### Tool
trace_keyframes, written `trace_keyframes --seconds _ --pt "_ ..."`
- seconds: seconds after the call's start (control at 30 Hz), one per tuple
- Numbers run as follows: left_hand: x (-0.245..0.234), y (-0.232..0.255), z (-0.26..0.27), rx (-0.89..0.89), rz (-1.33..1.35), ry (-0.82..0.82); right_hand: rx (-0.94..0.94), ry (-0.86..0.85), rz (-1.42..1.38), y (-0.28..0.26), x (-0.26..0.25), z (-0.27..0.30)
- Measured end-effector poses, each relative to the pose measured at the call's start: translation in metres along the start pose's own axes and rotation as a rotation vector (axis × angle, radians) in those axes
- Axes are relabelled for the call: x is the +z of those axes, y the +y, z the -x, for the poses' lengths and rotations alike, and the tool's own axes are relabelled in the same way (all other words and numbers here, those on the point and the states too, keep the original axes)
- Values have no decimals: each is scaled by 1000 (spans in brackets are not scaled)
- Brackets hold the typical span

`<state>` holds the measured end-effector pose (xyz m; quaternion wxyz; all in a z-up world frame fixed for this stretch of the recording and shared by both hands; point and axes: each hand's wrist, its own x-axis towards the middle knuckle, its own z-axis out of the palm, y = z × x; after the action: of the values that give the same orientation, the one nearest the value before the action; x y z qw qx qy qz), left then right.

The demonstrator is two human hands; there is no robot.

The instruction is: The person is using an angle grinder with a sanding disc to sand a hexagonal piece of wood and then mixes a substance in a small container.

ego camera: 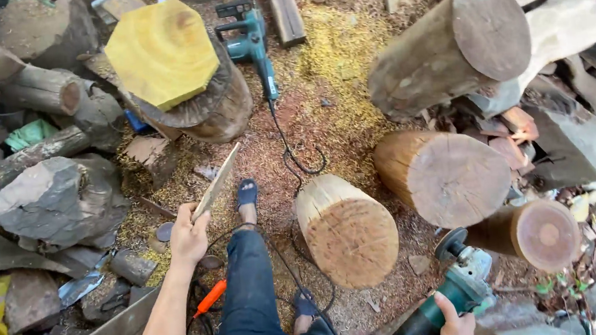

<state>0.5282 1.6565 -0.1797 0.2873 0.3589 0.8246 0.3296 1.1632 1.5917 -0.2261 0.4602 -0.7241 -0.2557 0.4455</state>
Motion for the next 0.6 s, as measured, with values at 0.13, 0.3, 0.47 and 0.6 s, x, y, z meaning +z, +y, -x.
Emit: trace_keyframes --seconds 0.13,0.3,0.47,0.6 --pt "-17 9 -140 11 7 68 32 -40 -41 -94 179 -34" --pt "-22 13 -338 104 -20 204 -248 -336 378 -208 434 -92" --pt "-19 5 -409 237 -71 196 -323 -554 951 -302 646 -95" --pt "-24 -10 -424 377 -232 183 -334 -734 1193 -310 743 -88"
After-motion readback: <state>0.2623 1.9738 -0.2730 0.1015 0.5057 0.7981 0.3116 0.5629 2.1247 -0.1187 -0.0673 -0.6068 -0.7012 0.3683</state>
